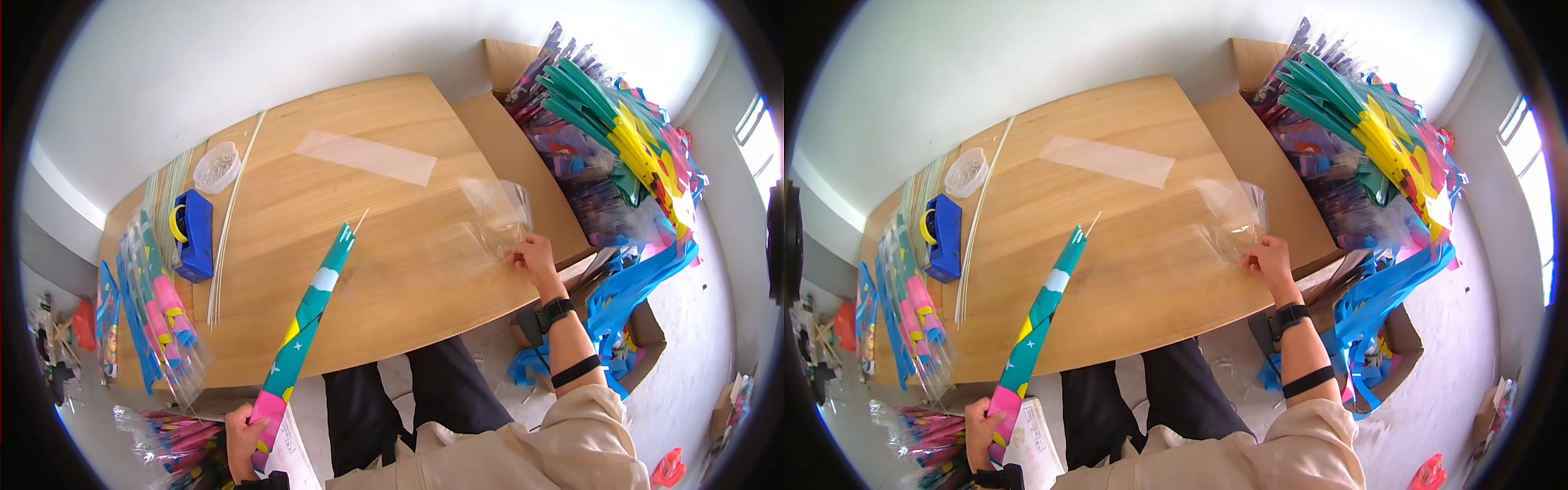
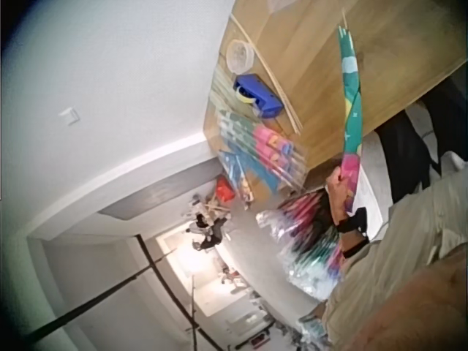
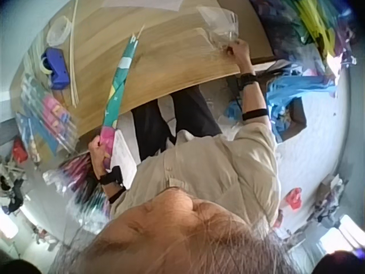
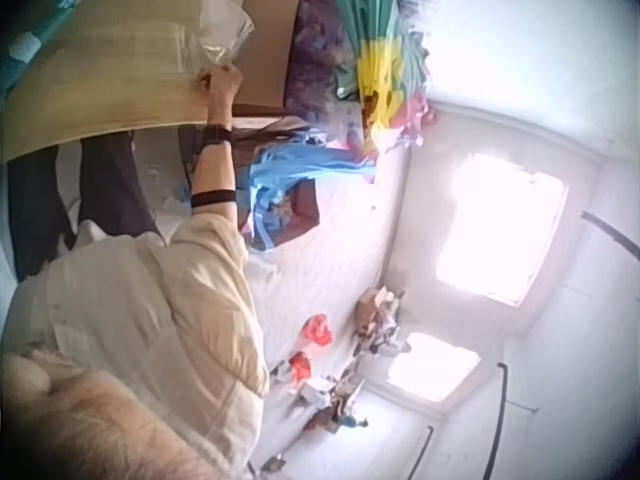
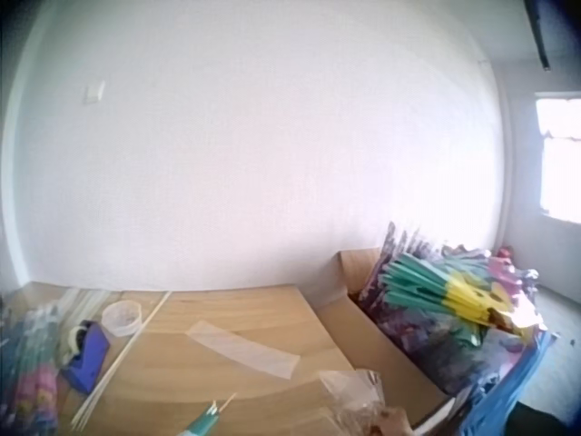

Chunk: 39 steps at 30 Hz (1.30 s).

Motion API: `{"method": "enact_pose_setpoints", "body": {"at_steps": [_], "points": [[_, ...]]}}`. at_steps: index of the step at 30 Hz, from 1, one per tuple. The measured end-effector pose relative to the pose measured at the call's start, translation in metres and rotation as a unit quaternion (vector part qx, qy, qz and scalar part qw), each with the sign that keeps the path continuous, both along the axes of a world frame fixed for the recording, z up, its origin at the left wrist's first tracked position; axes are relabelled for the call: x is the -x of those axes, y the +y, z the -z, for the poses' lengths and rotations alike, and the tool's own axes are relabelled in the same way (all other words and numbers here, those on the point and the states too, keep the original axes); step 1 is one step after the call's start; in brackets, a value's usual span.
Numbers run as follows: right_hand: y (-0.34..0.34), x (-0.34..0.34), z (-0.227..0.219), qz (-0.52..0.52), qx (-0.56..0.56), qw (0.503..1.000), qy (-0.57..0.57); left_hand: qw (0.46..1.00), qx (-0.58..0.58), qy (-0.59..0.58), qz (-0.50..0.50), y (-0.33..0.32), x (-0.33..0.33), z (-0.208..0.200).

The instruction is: The recorder is folding, taping, and packaging colorful plastic kites at a workshop table.

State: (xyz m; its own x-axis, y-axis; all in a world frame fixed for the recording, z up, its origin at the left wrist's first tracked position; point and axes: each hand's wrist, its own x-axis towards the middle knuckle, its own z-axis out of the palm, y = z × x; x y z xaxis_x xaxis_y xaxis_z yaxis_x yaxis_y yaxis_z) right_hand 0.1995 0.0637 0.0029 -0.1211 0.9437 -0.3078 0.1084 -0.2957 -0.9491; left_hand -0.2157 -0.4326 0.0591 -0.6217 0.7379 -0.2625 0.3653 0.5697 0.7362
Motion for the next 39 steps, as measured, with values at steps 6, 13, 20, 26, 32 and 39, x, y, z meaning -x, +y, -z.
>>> {"method": "enact_pose_setpoints", "body": {"at_steps": [6, 13, 20, 26, 32, 39], "points": [[0.003, 0.015, 0.003, 0.124, -0.004, 0.992, -0.018, 0.997, 0.008, -0.07, -0.029, -0.046, -0.017, -0.007], [-0.073, 0.104, -0.008, 0.046, -0.328, 0.915, -0.229, 0.998, 0.046, -0.042, -0.018, -0.074, -0.027, -0.007], [-0.181, 0.206, 0.002, -0.199, -0.352, 0.862, -0.306, 0.997, 0.057, 0.048, 0.021, -0.107, -0.019, -0.04], [-0.186, 0.204, 0.013, -0.19, -0.4, 0.84, -0.312, 0.992, 0.082, 0.092, -0.004, -0.133, -0.014, -0.084], [-0.191, 0.21, 0.017, -0.203, -0.404, 0.827, -0.333, 0.985, 0.095, 0.143, 0.028, -0.1, -0.015, -0.103], [-0.186, 0.213, 0.025, -0.189, -0.396, 0.813, -0.383, 0.98, 0.106, 0.166, 0.042, -0.081, -0.009, -0.094]]}}
